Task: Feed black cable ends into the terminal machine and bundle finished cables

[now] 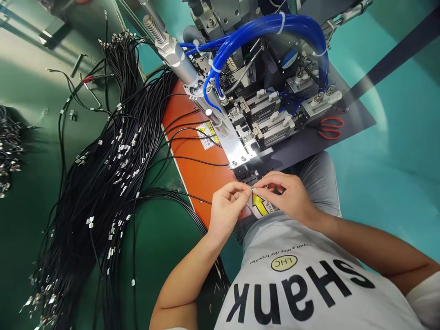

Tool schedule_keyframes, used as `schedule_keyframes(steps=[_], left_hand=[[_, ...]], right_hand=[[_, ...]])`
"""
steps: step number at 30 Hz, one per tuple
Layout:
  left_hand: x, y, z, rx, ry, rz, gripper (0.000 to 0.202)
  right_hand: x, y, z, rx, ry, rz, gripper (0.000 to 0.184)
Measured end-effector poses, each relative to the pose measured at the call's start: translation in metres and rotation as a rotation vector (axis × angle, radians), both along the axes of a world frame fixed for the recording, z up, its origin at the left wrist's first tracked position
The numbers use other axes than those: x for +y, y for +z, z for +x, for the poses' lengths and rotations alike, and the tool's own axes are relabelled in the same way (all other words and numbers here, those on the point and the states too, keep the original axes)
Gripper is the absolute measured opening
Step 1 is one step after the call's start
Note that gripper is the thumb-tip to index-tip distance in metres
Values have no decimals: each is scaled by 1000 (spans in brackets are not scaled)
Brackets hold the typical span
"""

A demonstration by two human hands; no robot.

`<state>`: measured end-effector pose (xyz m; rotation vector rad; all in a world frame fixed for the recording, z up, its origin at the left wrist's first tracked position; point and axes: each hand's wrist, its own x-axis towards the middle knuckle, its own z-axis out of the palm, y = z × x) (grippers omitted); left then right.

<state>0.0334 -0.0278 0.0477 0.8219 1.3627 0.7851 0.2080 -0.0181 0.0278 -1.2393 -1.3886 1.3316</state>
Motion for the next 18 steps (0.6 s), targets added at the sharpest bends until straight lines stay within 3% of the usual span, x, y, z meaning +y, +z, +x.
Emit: schedule_keyframes(steps=[7,13,15,18], left_hand=[[-1,3,1,47,-33,31,20],[-7,-6,5,-3,-19,269,13],[-8,-10,3,35,-75,349,10],[-6,-12,-3,222,-209,427,12]], right_hand=[[-1,-4,-3,-35,-8,7,7],[-1,-7,-4,160,53,-308,17],[-1,-6,-3,183,69,-367,18],[1,-9,1,121,59,-332,17]])
